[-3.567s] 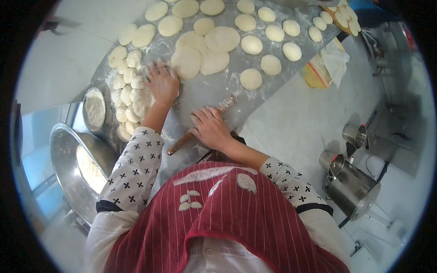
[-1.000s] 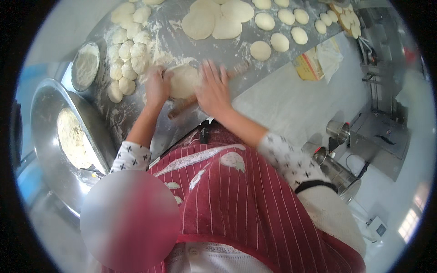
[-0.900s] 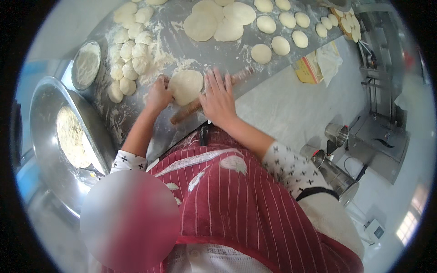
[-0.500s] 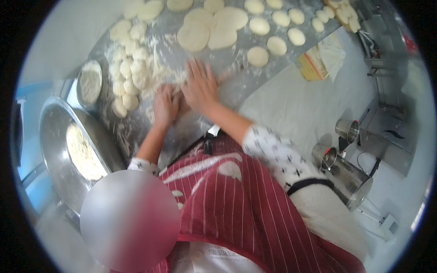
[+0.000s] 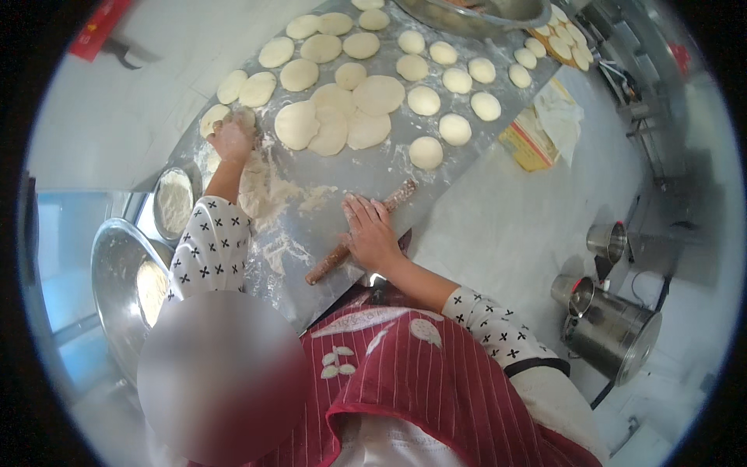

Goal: The person rolls small dough balls into flat circular discs using a rolling pin on a floured metal countertop. The person repeatedly flattens the dough, rotates it, and places the finished discs on the counter.

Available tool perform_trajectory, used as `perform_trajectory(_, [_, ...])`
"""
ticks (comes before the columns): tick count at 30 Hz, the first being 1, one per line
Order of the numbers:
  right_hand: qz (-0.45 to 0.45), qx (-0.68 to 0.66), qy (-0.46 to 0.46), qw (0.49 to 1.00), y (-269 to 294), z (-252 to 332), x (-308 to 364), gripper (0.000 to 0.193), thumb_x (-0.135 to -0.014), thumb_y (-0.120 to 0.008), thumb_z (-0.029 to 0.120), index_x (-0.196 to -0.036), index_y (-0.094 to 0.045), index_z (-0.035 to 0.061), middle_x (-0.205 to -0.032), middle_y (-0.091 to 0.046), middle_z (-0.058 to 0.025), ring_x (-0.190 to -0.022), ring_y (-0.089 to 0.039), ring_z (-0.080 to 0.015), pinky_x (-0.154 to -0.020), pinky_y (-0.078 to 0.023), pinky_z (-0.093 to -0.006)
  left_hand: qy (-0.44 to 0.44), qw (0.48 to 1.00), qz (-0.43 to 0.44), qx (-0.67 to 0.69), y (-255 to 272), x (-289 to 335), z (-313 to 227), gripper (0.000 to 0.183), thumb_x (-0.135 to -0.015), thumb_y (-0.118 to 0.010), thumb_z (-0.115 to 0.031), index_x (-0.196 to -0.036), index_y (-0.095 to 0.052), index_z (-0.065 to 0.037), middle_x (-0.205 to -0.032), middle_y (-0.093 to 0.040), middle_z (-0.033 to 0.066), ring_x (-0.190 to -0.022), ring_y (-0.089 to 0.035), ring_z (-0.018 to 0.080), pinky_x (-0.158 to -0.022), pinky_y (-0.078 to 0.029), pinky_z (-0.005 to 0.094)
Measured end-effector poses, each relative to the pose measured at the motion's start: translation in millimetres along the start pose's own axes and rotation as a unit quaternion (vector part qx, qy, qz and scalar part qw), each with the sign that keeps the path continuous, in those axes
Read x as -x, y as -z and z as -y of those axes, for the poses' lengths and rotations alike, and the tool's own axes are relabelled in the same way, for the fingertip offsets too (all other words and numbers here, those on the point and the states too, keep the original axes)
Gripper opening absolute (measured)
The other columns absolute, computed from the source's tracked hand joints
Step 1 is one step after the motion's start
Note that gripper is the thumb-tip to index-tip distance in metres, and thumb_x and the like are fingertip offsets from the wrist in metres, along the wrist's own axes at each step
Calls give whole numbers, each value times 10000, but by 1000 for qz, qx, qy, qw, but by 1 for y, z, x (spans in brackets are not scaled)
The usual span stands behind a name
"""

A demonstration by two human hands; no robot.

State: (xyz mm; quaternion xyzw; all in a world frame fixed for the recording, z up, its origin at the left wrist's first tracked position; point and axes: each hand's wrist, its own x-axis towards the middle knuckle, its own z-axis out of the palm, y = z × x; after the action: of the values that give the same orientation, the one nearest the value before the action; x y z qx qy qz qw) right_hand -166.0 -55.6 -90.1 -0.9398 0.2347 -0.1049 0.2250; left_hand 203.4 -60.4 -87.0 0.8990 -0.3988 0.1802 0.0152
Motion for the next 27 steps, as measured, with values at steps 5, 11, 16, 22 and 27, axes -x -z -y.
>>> perform_trajectory(5, [-8,-2,-3,1000,-4,-8,10,597,-870,-592,315,-1340,-452,-26,-1380,-453,-153,-1304,-389,-288,-1120,-221,-447,67,903,38,422,9,35,-26,322,-810,-705,-181,-1065,-596,-17,-916,-646,120,-822,-609,287,-753,-490,381])
perform_trajectory(11, [-14,-16,30,999,5,-11,5,568,-877,-578,327,-1309,-481,-30,-1356,-468,-149,-1286,-398,-287,-1110,-235,-442,191,797,208,534,33,154,-52,287,-820,-567,-13,-1105,-574,26,-982,-665,150,-928,-639,255,-829,-503,346])
perform_trajectory(16, [-6,-8,48,999,7,-12,-5,549,-881,-573,325,-1285,-502,-40,-1343,-479,-148,-1275,-404,-286,-1092,-248,-437,64,967,85,231,41,124,-94,472,-880,-557,-232,-1291,-500,-5,-1322,-508,223,-1244,-461,372,-1047,-342,493])
perform_trajectory(22, [-4,-37,35,999,2,-18,-4,564,-876,-579,334,-1281,-502,-52,-1334,-488,-157,-1271,-411,-290,-1080,-263,-429,29,986,115,120,34,154,-117,661,-920,-497,-444,-1443,-354,-65,-1478,-324,233,-1378,-290,398,-1113,-184,567])
perform_trajectory(27, [-12,-50,38,998,4,-16,-6,571,-849,-616,293,-1304,-477,-23,-1363,-468,-159,-1285,-410,-303,-1065,-282,-437,29,984,46,169,20,119,-115,553,-941,-484,-359,-1388,-416,-40,-1369,-445,268,-1282,-404,407,-1084,-270,510])
